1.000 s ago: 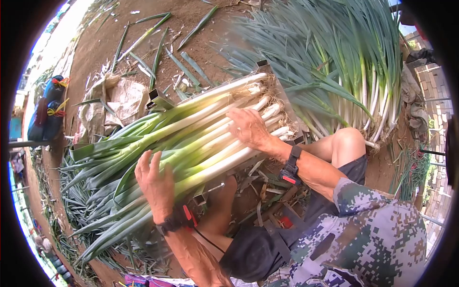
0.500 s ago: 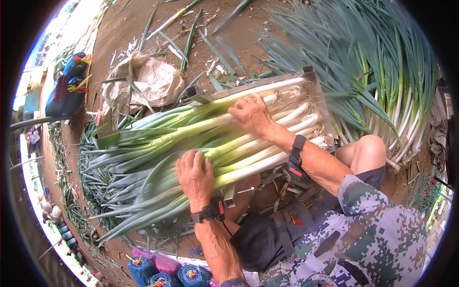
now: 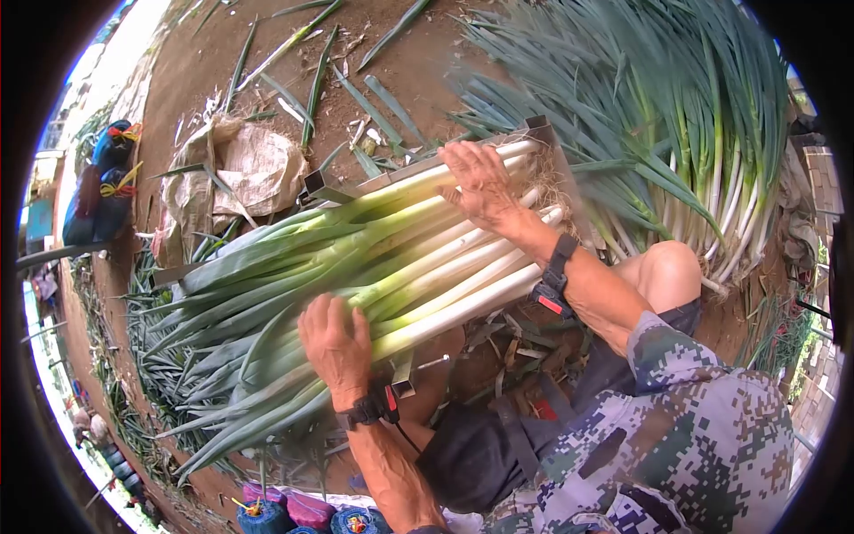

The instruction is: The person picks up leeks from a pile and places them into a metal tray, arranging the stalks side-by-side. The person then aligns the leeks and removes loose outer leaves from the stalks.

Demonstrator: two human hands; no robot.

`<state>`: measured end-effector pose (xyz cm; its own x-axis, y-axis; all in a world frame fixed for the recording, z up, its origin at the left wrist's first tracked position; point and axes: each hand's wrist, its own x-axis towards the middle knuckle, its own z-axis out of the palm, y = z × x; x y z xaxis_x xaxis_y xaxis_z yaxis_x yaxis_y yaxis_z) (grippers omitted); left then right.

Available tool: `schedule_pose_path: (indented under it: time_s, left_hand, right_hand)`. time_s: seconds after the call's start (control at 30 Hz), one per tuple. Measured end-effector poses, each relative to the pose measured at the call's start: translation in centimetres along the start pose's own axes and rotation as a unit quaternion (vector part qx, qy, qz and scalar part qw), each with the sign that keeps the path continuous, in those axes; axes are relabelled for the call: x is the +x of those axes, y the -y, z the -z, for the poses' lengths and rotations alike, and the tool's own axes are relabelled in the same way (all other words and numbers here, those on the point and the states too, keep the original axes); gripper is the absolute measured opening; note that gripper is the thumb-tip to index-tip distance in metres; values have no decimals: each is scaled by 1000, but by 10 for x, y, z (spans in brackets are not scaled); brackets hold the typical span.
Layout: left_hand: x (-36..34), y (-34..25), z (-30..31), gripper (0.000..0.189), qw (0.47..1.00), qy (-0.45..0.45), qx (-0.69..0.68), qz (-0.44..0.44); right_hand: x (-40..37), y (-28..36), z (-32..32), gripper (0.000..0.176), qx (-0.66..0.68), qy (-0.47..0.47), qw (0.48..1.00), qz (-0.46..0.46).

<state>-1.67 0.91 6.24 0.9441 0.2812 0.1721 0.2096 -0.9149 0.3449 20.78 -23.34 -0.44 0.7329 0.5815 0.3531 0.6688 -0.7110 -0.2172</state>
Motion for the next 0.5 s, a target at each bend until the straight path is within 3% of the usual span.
schedule_pose_path:
  time_s: [0.1, 0.23, 0.43, 0.47, 0.5]
  left_hand:
    - [-1, 3, -5, 25, 1000, -10, 4, 0]
    - [-2, 0, -10, 26, 1000, -18, 14, -8]
    - [-3, -2, -9, 29, 999, -14, 38, -7]
    - [-4, -2, -11, 28, 999, -23, 43, -22]
    - [-2, -6, -11, 27, 998, -10, 59, -19]
  right_hand:
    - [-18, -16, -39, 75, -25, 62, 997, -32]
    - [-20, -16, -36, 68, -9, 108, 993, -48]
    - [-19, -16, -39, 68, -19, 101, 993, -51]
    - [-11, -19, -21, 70, 41, 180, 980, -72]
    - [-8, -23, -12, 71, 73, 202, 973, -81]
